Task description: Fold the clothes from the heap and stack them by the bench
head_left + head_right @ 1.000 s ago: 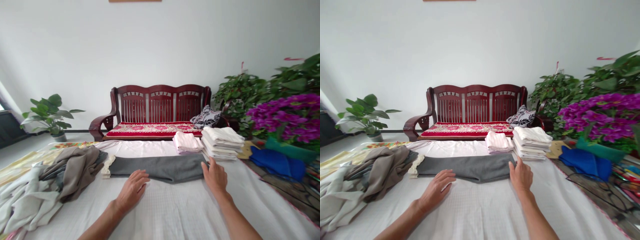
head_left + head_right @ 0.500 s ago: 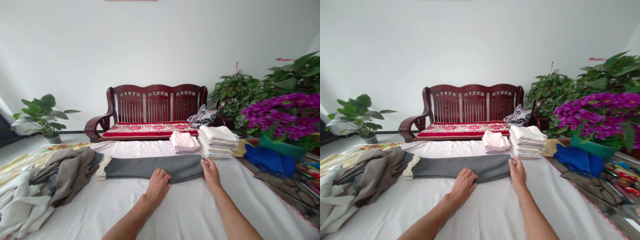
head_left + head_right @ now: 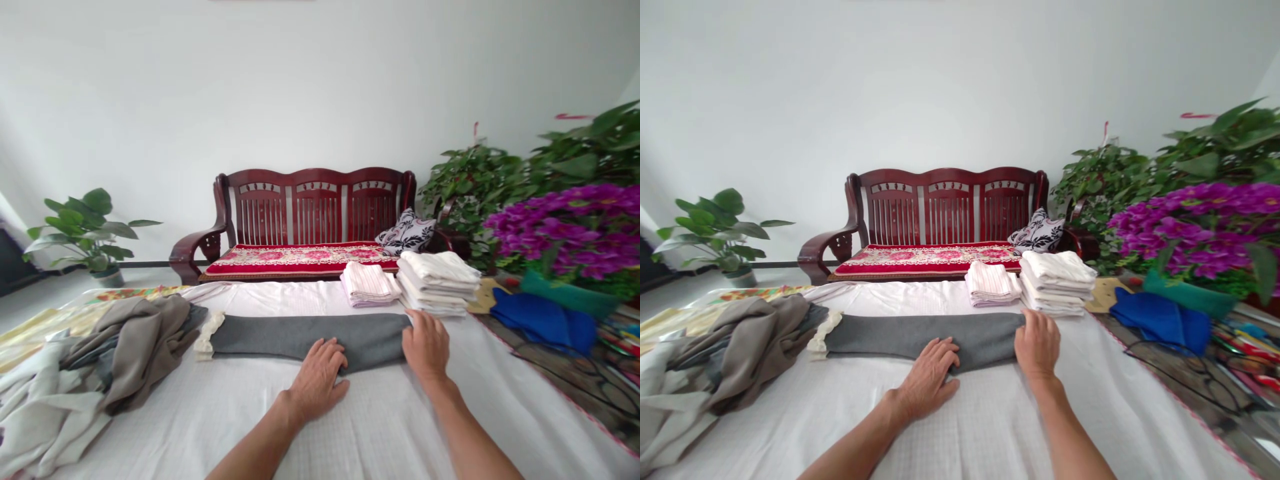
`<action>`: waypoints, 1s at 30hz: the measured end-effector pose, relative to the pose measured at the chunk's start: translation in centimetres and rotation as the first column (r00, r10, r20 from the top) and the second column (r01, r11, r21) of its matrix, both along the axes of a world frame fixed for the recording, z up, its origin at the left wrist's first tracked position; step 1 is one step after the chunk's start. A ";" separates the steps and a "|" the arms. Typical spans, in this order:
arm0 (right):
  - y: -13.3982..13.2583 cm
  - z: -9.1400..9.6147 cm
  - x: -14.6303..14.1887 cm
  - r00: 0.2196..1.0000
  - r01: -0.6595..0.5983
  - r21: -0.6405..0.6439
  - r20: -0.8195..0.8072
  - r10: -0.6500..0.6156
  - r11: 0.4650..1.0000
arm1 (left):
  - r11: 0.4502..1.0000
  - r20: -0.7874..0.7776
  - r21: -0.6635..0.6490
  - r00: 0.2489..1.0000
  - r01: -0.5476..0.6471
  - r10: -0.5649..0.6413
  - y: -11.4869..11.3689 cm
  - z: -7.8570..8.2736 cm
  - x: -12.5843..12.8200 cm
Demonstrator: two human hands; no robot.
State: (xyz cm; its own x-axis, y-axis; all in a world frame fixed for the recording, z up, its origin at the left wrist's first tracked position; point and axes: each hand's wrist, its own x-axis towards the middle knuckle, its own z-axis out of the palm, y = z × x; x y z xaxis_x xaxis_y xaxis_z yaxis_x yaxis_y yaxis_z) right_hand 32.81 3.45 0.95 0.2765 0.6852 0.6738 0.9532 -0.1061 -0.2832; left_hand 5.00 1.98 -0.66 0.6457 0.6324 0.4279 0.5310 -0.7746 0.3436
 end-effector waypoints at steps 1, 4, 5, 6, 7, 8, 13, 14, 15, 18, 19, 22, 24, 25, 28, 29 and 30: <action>0.0 0.1 -1.2 0.992 -0.092 0.020 0.086 0.090 0.996 | 1.000 -0.007 -0.007 1.000 0.007 -0.007 0.1 -0.1 0.0; 0.1 -0.7 -4.4 0.913 -0.307 -0.161 0.229 0.338 0.938 | 1.000 -0.024 -0.021 1.000 0.012 -0.012 0.2 -0.2 0.0; 0.1 -1.3 -5.1 0.890 -0.330 -0.256 0.235 0.390 0.909 | 1.000 -0.033 -0.020 0.999 0.011 -0.011 0.2 -0.2 -0.1; 0.2 -1.9 -5.4 0.881 -0.328 -0.339 0.228 0.415 0.882 | 1.000 -0.045 -0.017 0.999 0.005 -0.006 0.2 -0.2 -0.2; 0.4 -2.4 -5.6 0.883 -0.309 -0.402 0.215 0.417 0.862 | 1.000 -0.059 -0.015 0.998 -0.008 0.007 0.1 -0.2 -0.3; 0.5 -2.9 -5.5 0.893 -0.282 -0.441 0.203 0.401 0.852 | 0.999 -0.074 -0.012 0.997 -0.035 0.034 0.1 -0.3 -0.6; 1.0 -3.9 -4.1 0.929 -0.231 -0.435 0.169 0.331 0.871 | 0.949 -0.131 0.045 0.940 -0.313 0.316 0.3 -0.4 -3.9; 1.0 -3.9 -4.0 0.929 -0.232 -0.428 0.167 0.329 0.873 | 0.926 -0.144 0.065 0.915 -0.372 0.377 0.5 -0.4 -5.1; 1.0 -3.9 -3.9 0.930 -0.235 -0.423 0.165 0.329 0.875 | 0.899 -0.158 0.083 0.885 -0.431 0.439 0.8 -0.4 -6.4; 1.0 -3.9 -4.0 0.932 -0.248 -0.405 0.148 0.331 0.880 | 0.778 -0.195 0.121 0.754 -0.616 0.627 1.9 -0.3 -10.9; 1.0 -4.0 -4.1 0.934 -0.254 -0.400 0.137 0.331 0.881 | 0.729 -0.198 0.132 0.702 -0.672 0.684 2.2 -0.3 -12.4; 1.0 -3.9 -4.1 0.938 -0.258 -0.407 0.111 0.327 0.876 | 0.607 -0.185 0.152 0.581 -0.780 0.793 2.9 0.1 -16.4; 1.0 -3.5 -4.3 0.943 -0.244 -0.418 0.107 0.315 0.875 | 0.577 -0.180 0.132 0.553 -0.806 0.813 3.1 0.4 -18.0; 0.9 -3.2 -4.5 0.946 -0.239 -0.414 0.107 0.307 0.878 | 0.563 -0.173 0.116 0.542 -0.818 0.822 3.1 0.6 -18.5; 0.4 -2.1 -5.5 0.930 -0.293 -0.338 0.116 0.348 0.894 | 0.455 -0.087 0.099 0.448 -0.885 0.890 3.1 1.0 -19.2; 0.1 -1.6 -6.0 0.912 -0.341 -0.304 0.124 0.391 0.890 | 0.397 -0.040 0.104 0.395 -0.912 0.918 3.1 1.1 -19.4; -0.3 -1.3 -6.6 0.885 -0.399 -0.280 0.131 0.447 0.873 | 0.333 0.004 0.106 0.335 -0.937 0.942 3.2 1.1 -19.5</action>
State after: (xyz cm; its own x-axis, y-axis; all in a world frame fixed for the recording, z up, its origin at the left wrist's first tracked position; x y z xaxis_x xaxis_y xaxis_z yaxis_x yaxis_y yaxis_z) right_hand 26.25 3.20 -0.33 -0.1899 0.8536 0.4851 0.9538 0.2776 -0.1151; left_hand -14.51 5.20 0.48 -0.3341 0.8020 0.4951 0.9376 0.2292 0.2615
